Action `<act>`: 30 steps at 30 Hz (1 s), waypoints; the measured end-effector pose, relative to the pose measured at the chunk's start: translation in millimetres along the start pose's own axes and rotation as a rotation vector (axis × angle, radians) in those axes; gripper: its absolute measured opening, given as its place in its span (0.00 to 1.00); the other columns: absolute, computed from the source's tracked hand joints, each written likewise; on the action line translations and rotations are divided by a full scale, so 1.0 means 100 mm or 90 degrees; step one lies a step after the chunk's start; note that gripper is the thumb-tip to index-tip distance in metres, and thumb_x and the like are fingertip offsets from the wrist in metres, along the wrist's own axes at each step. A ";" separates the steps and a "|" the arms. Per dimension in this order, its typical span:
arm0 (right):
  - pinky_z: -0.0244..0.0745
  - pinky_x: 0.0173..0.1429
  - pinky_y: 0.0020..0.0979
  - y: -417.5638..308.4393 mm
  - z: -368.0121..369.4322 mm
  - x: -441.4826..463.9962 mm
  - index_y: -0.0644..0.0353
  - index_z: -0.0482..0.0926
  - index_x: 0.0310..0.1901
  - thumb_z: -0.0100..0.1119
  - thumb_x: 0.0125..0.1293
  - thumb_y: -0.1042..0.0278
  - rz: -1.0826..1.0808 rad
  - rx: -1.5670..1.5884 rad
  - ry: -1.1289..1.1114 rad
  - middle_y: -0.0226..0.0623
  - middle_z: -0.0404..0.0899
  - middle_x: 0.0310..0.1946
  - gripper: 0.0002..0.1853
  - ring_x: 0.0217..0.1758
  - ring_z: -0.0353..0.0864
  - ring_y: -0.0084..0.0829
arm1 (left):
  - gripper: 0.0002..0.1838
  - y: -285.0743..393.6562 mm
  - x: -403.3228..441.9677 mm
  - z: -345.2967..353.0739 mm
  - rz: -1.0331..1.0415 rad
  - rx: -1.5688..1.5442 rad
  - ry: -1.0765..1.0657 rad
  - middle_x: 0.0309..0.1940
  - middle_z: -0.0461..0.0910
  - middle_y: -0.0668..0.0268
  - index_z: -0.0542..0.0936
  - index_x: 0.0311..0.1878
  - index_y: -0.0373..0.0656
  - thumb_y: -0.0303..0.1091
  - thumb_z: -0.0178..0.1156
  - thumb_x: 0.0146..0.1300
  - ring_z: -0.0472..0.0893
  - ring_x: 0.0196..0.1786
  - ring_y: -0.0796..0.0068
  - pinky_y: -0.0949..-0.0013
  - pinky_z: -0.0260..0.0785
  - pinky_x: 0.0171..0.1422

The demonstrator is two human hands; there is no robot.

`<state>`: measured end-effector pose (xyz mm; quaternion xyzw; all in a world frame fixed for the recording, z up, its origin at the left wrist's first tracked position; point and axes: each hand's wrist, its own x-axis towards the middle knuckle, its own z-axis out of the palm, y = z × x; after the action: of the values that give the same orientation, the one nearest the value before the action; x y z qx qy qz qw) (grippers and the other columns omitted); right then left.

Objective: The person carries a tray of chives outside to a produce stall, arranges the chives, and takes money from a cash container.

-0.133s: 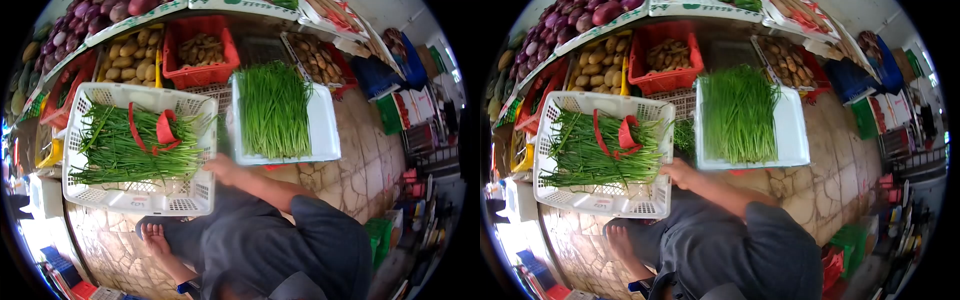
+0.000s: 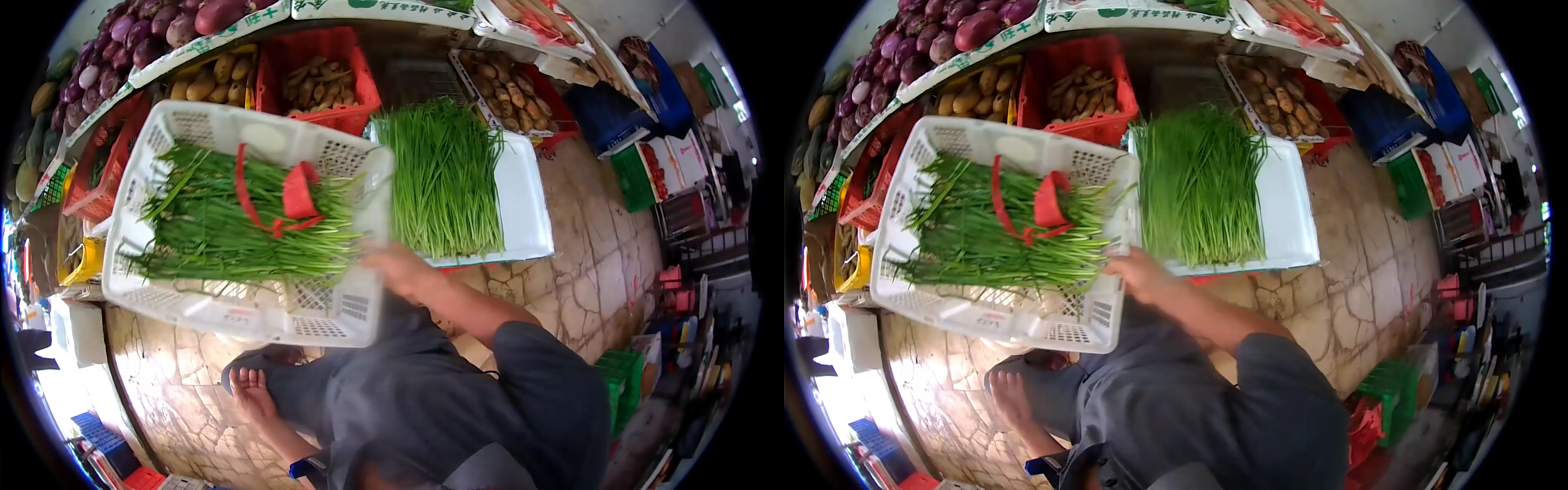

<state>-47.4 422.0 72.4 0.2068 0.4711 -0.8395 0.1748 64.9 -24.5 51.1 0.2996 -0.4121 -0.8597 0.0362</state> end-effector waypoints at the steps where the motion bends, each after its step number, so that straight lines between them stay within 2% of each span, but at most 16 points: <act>1: 0.79 0.52 0.36 -0.18 -0.32 0.24 0.70 0.74 0.55 0.56 0.61 0.78 -0.071 -0.048 -0.008 0.44 0.80 0.45 0.19 0.47 0.83 0.34 | 0.20 -0.27 0.37 0.20 0.020 -0.028 -0.027 0.46 0.79 0.64 0.72 0.64 0.44 0.42 0.54 0.74 0.79 0.45 0.69 0.56 0.74 0.59; 2: 0.79 0.54 0.35 -0.36 -0.64 0.48 0.71 0.73 0.56 0.55 0.62 0.78 -0.142 -0.095 -0.010 0.44 0.80 0.46 0.19 0.48 0.82 0.34 | 0.20 -0.51 0.67 0.41 0.027 -0.058 -0.046 0.46 0.79 0.64 0.72 0.64 0.44 0.41 0.54 0.73 0.79 0.45 0.68 0.56 0.74 0.59; 4: 0.80 0.55 0.37 -0.75 -0.61 0.21 0.71 0.74 0.55 0.55 0.63 0.78 -0.062 0.018 0.070 0.44 0.80 0.46 0.18 0.48 0.82 0.35 | 0.21 -0.50 0.64 0.45 0.020 -0.057 -0.015 0.46 0.79 0.63 0.72 0.64 0.44 0.41 0.55 0.73 0.79 0.45 0.68 0.56 0.74 0.59; 5: 0.80 0.56 0.37 -0.92 -0.72 0.23 0.71 0.73 0.53 0.54 0.63 0.79 -0.082 0.066 0.080 0.42 0.80 0.45 0.16 0.48 0.82 0.36 | 0.21 -0.64 0.75 0.51 0.020 -0.072 -0.034 0.47 0.79 0.63 0.72 0.64 0.44 0.41 0.55 0.73 0.79 0.45 0.67 0.56 0.74 0.59; 9: 0.81 0.53 0.41 -0.91 -0.66 0.00 0.66 0.71 0.54 0.53 0.61 0.80 -0.118 0.083 0.119 0.40 0.78 0.45 0.18 0.47 0.82 0.37 | 0.21 -0.50 0.68 0.32 0.011 -0.052 -0.034 0.47 0.80 0.61 0.72 0.65 0.43 0.40 0.56 0.72 0.79 0.46 0.66 0.56 0.74 0.58; 13: 0.81 0.52 0.44 -0.86 -0.74 0.05 0.63 0.70 0.55 0.53 0.61 0.80 -0.155 0.097 0.180 0.38 0.77 0.45 0.18 0.46 0.82 0.37 | 0.20 -0.53 0.70 0.42 0.016 -0.052 -0.027 0.45 0.80 0.61 0.73 0.63 0.43 0.39 0.57 0.71 0.80 0.45 0.65 0.55 0.74 0.57; 14: 0.81 0.52 0.45 -0.88 -0.72 0.02 0.64 0.70 0.55 0.53 0.61 0.80 -0.152 0.091 0.195 0.38 0.77 0.45 0.19 0.47 0.82 0.38 | 0.20 -0.53 0.70 0.44 0.017 -0.046 -0.021 0.45 0.80 0.61 0.74 0.62 0.43 0.39 0.58 0.71 0.80 0.45 0.65 0.55 0.74 0.57; 17: 0.81 0.49 0.38 -0.85 -0.59 -0.09 0.67 0.73 0.54 0.54 0.60 0.79 -0.168 0.119 0.202 0.39 0.79 0.45 0.18 0.46 0.82 0.34 | 0.19 -0.41 0.59 0.42 0.009 -0.040 -0.015 0.44 0.80 0.61 0.74 0.62 0.42 0.39 0.58 0.71 0.80 0.44 0.64 0.54 0.74 0.57; 21: 0.81 0.51 0.43 -0.92 -0.62 -0.08 0.67 0.71 0.56 0.53 0.59 0.79 -0.154 0.126 0.188 0.40 0.78 0.47 0.20 0.46 0.82 0.37 | 0.19 -0.39 0.52 0.44 0.011 -0.035 -0.014 0.44 0.80 0.61 0.74 0.61 0.42 0.38 0.58 0.71 0.80 0.44 0.64 0.53 0.73 0.57; 25: 0.80 0.52 0.47 -1.25 -0.80 0.00 0.64 0.71 0.54 0.54 0.59 0.76 -0.088 0.156 0.207 0.41 0.78 0.47 0.19 0.48 0.81 0.41 | 0.19 -0.56 0.70 0.41 0.018 -0.069 -0.011 0.43 0.81 0.61 0.74 0.62 0.42 0.38 0.57 0.71 0.80 0.44 0.64 0.53 0.73 0.57; 26: 0.80 0.53 0.49 -1.31 -0.93 0.00 0.63 0.72 0.54 0.55 0.61 0.72 -0.051 0.160 0.218 0.42 0.78 0.47 0.18 0.49 0.81 0.41 | 0.19 -0.53 0.66 0.38 0.017 -0.070 -0.009 0.44 0.81 0.61 0.74 0.62 0.42 0.38 0.57 0.71 0.80 0.44 0.63 0.53 0.74 0.57; 30: 0.79 0.53 0.52 -1.98 -0.90 -0.25 0.64 0.71 0.55 0.53 0.64 0.67 -0.046 0.136 0.238 0.45 0.79 0.49 0.18 0.48 0.81 0.43 | 0.19 -0.47 0.68 0.32 0.002 -0.069 -0.011 0.45 0.82 0.60 0.73 0.62 0.42 0.38 0.56 0.72 0.81 0.44 0.63 0.52 0.75 0.56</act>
<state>-106.2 600.2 184.8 0.3591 0.4109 -0.8374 0.0311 0.6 7.6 -1.2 0.2890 -0.3660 -0.8832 0.0497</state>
